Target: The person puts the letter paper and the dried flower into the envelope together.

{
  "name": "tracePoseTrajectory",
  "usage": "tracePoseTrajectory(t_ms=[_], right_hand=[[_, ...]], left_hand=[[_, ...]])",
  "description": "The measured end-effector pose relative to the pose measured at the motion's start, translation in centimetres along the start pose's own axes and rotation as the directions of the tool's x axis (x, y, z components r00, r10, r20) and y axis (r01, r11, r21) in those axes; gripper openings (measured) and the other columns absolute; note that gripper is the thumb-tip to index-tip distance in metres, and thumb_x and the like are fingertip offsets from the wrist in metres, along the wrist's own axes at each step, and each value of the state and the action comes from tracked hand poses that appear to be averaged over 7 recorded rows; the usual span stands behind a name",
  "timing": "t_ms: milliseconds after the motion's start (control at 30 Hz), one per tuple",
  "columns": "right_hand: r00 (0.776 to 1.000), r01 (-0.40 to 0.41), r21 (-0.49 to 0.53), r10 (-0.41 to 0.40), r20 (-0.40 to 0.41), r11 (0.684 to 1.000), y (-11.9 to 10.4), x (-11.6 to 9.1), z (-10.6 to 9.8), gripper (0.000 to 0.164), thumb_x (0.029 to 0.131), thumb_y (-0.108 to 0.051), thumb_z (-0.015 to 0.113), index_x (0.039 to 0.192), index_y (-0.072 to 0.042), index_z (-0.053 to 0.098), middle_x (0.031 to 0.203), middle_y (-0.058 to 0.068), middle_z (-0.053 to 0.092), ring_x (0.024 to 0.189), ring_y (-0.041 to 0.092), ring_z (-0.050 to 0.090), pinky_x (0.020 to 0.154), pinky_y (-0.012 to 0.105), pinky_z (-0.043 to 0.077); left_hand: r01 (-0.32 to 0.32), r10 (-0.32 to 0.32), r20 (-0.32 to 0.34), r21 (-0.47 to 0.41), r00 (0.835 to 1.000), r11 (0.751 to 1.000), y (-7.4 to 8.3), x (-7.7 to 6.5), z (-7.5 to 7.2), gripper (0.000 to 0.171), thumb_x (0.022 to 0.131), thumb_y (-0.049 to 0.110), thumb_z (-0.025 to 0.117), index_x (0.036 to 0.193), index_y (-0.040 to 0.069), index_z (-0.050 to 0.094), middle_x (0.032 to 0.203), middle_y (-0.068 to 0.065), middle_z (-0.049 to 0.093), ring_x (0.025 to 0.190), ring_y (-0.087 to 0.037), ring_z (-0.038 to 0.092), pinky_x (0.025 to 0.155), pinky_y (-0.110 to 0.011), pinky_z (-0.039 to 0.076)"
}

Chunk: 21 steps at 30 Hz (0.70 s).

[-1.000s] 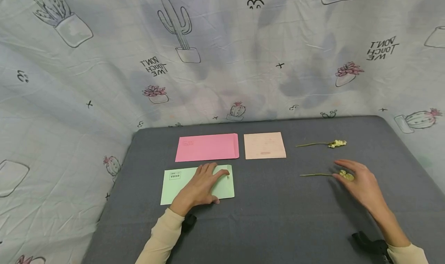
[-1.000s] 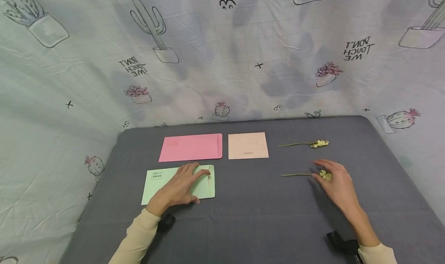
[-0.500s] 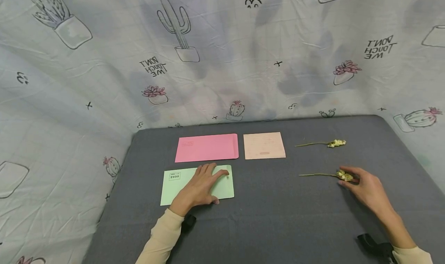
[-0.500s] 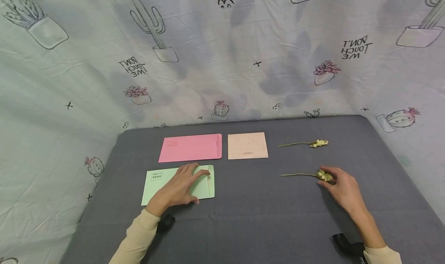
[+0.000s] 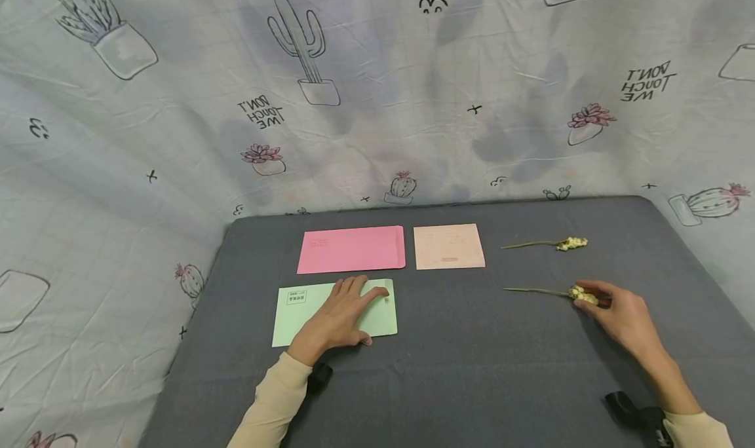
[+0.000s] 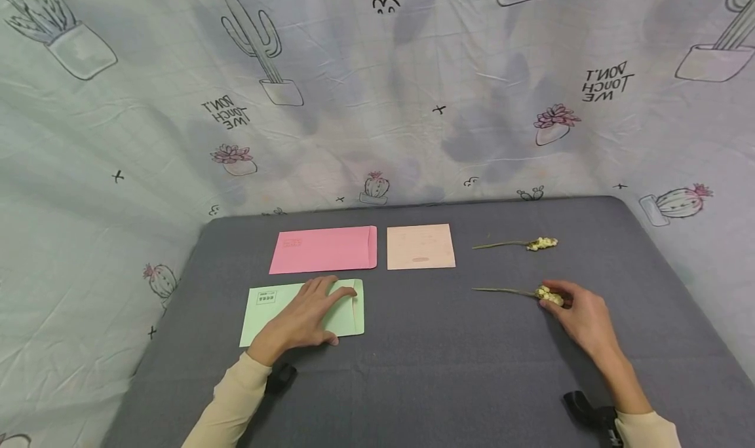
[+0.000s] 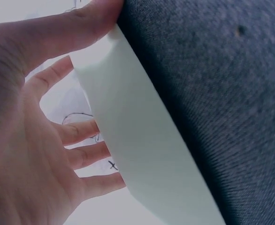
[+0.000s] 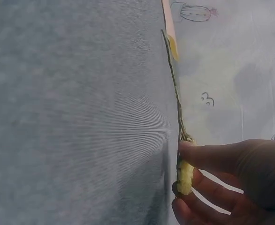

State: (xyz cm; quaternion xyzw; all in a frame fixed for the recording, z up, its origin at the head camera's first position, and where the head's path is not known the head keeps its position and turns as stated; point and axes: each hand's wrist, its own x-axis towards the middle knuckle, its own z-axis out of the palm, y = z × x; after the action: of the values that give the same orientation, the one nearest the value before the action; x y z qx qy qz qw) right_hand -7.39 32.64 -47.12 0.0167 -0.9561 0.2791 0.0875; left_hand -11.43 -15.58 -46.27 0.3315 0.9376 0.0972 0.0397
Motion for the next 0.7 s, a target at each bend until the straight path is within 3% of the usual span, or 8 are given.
tracePoseTrajectory(t_ms=[100, 233, 333, 533, 700], right_hand=[[1.0, 0.012, 0.007, -0.012, -0.019, 1.0, -0.3, 0.3, -0.2, 0.032, 0.083, -0.005, 0.076, 0.112, 0.006, 0.068, 0.1, 0.028, 0.068, 0.079, 0.039, 0.068, 0.063, 0.043, 0.053], [0.999, 0.03, 0.043, -0.029, -0.023, 0.999, -0.7, 0.7, -0.4, 0.032, 0.084, -0.011, 0.077, 0.113, 0.002, 0.069, 0.1, 0.025, 0.069, 0.075, 0.008, 0.067, 0.059, 0.025, 0.051], [0.999, 0.048, 0.073, -0.048, -0.003, 0.996, -1.2, 1.0, -0.4, 0.033, 0.085, -0.013, 0.076, 0.114, 0.002, 0.068, 0.101, 0.025, 0.069, 0.076, -0.005, 0.063, 0.059, 0.021, 0.051], [0.998, 0.059, 0.098, -0.061, 0.018, 0.993, -2.1, 1.4, 0.0, 0.032, 0.085, -0.011, 0.076, 0.114, 0.001, 0.069, 0.101, 0.024, 0.07, 0.078, 0.003, 0.067, 0.059, 0.02, 0.052], [0.996, 0.082, 0.108, -0.085, 0.029, 0.991, -3.2, 1.9, 0.7, 0.032, 0.084, -0.01, 0.077, 0.114, 0.002, 0.069, 0.101, 0.022, 0.07, 0.083, 0.032, 0.07, 0.063, 0.027, 0.055]], left_hand=[[0.004, -0.004, 0.005, -0.003, 1.0, 1.0, 0.0, 0.0, 0.0, 0.087, 0.061, 0.033, 0.094, 0.135, 0.029, 0.049, 0.135, -0.016, 0.044, 0.123, -0.035, 0.042, 0.107, -0.052, 0.032], [0.01, -0.01, 0.006, -0.008, 1.0, 1.0, 0.0, 0.0, 0.0, 0.087, 0.061, 0.033, 0.094, 0.135, 0.029, 0.05, 0.136, -0.016, 0.043, 0.123, -0.035, 0.042, 0.107, -0.052, 0.031], [0.012, -0.012, 0.007, -0.008, 1.0, 1.0, 0.0, 0.1, -0.1, 0.087, 0.061, 0.033, 0.094, 0.135, 0.029, 0.05, 0.135, -0.016, 0.043, 0.123, -0.035, 0.042, 0.107, -0.052, 0.032], [0.01, -0.009, 0.022, -0.014, 1.0, 1.0, 0.0, 0.2, -0.2, 0.087, 0.061, 0.034, 0.094, 0.136, 0.029, 0.05, 0.135, -0.015, 0.043, 0.122, -0.034, 0.042, 0.107, -0.051, 0.031], [0.017, -0.017, 0.018, -0.016, 1.0, 1.0, 0.0, 0.2, -0.3, 0.087, 0.061, 0.033, 0.094, 0.135, 0.029, 0.05, 0.136, -0.015, 0.043, 0.123, -0.034, 0.041, 0.107, -0.051, 0.031]])
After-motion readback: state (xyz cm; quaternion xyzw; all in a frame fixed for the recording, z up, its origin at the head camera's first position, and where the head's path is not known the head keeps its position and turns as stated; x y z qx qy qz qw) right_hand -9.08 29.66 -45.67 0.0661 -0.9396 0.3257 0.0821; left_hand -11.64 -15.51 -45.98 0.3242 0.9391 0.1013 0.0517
